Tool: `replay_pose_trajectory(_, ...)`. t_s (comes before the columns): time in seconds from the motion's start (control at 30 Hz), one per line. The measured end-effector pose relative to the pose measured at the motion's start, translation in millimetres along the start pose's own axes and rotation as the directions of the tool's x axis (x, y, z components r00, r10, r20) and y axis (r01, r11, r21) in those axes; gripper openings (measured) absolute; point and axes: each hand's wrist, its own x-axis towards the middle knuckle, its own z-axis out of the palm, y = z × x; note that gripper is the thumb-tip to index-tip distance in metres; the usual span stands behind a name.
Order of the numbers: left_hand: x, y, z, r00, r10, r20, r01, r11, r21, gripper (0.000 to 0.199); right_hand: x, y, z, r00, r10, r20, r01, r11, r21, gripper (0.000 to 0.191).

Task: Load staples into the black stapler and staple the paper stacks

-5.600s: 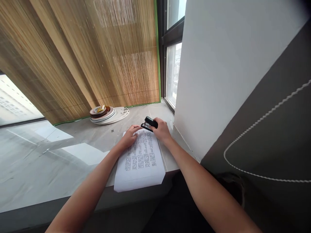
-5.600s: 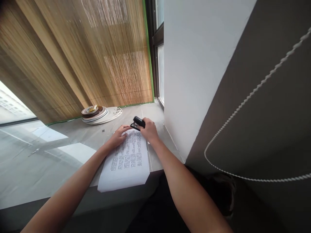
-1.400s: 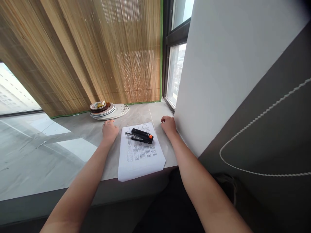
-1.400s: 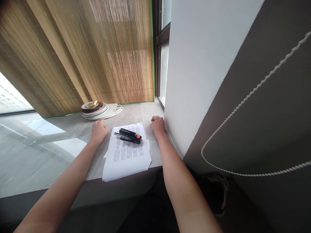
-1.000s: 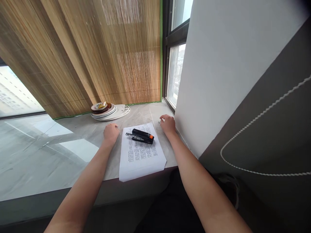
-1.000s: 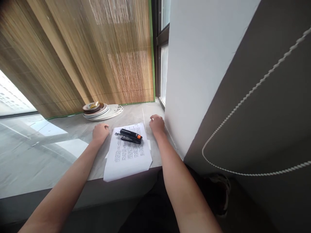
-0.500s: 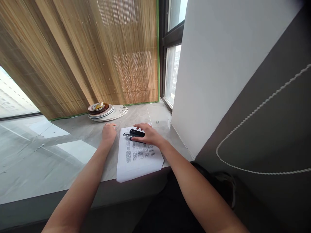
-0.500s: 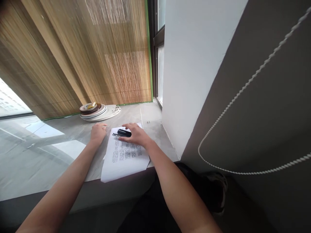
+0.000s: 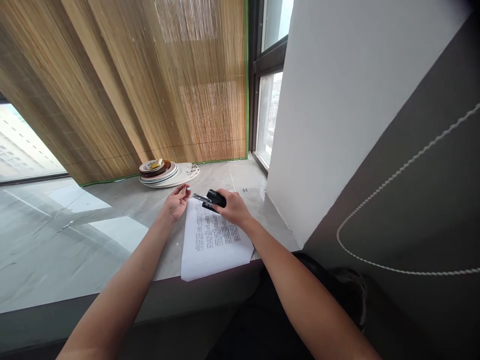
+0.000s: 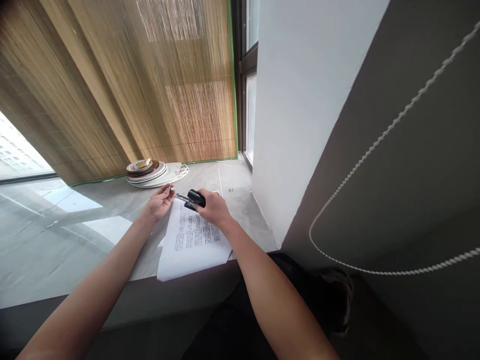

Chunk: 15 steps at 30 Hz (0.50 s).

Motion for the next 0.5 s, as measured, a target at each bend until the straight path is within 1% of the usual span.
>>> replay_pose_trajectory(0.07,-1,0,0.3,0.999,-0.007,0.044,0.007,1.0,-0.014,0.023,1,5,-4,1.0,0.002,-0.021,-0.002,1.0,0.003,0.031)
replay_pose_trajectory(0.17,-5,-1,1.1,0.994,0.03,0.105,-0.029,1.0,-0.012,0.028,2,11,-9,0.999,0.012,-0.035,-0.013,1.0,-0.025,0.028)
replay_pose_trajectory(0.3,-8,-1,3.6,0.982,0.027,0.185,-0.034,0.999,0.035,0.033,3,15,-12,0.999,0.019,-0.034,-0.022,0.997,-0.078,0.028)
replay_pose_trajectory(0.4,-9,-2,5.3,0.979,0.005,0.203,-0.018,0.998,0.06,0.04,2,15,-14,0.999,0.016,-0.031,-0.02,0.993,-0.114,0.029)
replay_pose_trajectory(0.5,-11,-3,6.7,0.974,0.007,0.226,-0.024,0.997,0.074,0.046,2,14,-14,1.0,-0.005,-0.009,0.004,0.994,-0.105,0.029)
